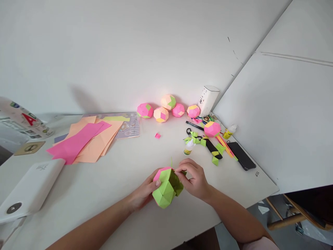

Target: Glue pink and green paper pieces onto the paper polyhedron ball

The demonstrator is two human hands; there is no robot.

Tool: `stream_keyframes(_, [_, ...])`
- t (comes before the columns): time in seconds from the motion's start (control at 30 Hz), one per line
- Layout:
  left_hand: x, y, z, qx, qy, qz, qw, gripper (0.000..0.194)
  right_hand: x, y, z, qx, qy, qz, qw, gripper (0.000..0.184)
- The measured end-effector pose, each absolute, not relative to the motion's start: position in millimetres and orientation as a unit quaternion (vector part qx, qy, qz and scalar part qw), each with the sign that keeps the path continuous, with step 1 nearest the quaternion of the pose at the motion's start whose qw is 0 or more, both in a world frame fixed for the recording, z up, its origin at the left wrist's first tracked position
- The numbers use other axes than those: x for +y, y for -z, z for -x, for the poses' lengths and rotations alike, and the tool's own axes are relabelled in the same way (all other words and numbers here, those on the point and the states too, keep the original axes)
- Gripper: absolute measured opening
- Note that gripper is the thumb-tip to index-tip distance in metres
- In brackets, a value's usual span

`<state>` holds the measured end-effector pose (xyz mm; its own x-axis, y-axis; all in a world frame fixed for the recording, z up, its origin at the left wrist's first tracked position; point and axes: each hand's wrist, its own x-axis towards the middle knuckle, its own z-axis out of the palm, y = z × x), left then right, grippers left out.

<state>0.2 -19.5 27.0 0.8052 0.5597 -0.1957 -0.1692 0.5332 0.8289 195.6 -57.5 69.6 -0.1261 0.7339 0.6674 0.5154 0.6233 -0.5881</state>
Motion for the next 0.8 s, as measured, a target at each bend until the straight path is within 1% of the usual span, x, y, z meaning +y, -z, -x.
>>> stream_keyframes(0.37, [-22.8, -29.0, -2.2, 0.234, -0.232, -0.471, 0.818, 0.069, -56.8, -70.9, -197.0, -0.757, -0.073, 0.422, 0.494, 0.014])
stream_keyframes(0.5, [-24.2, -27.5, -1.6, 0.223, -0.250, -0.497, 0.801, 0.067, -57.3, -72.2, -196.9, -0.769, -0.036, 0.411, 0.489, 0.017])
stream_keyframes(0.6, [-25.8, -25.3, -1.3, 0.199, -0.279, -0.532, 0.774, 0.070, -57.7, -74.0, -196.8, -0.787, 0.000, 0.384, 0.483, 0.017])
stream_keyframes(0.8, [-29.2, -18.9, -2.9, 0.123, -0.365, -0.578, 0.719, 0.074, -58.3, -75.7, -197.8, -0.792, 0.015, 0.293, 0.536, 0.025])
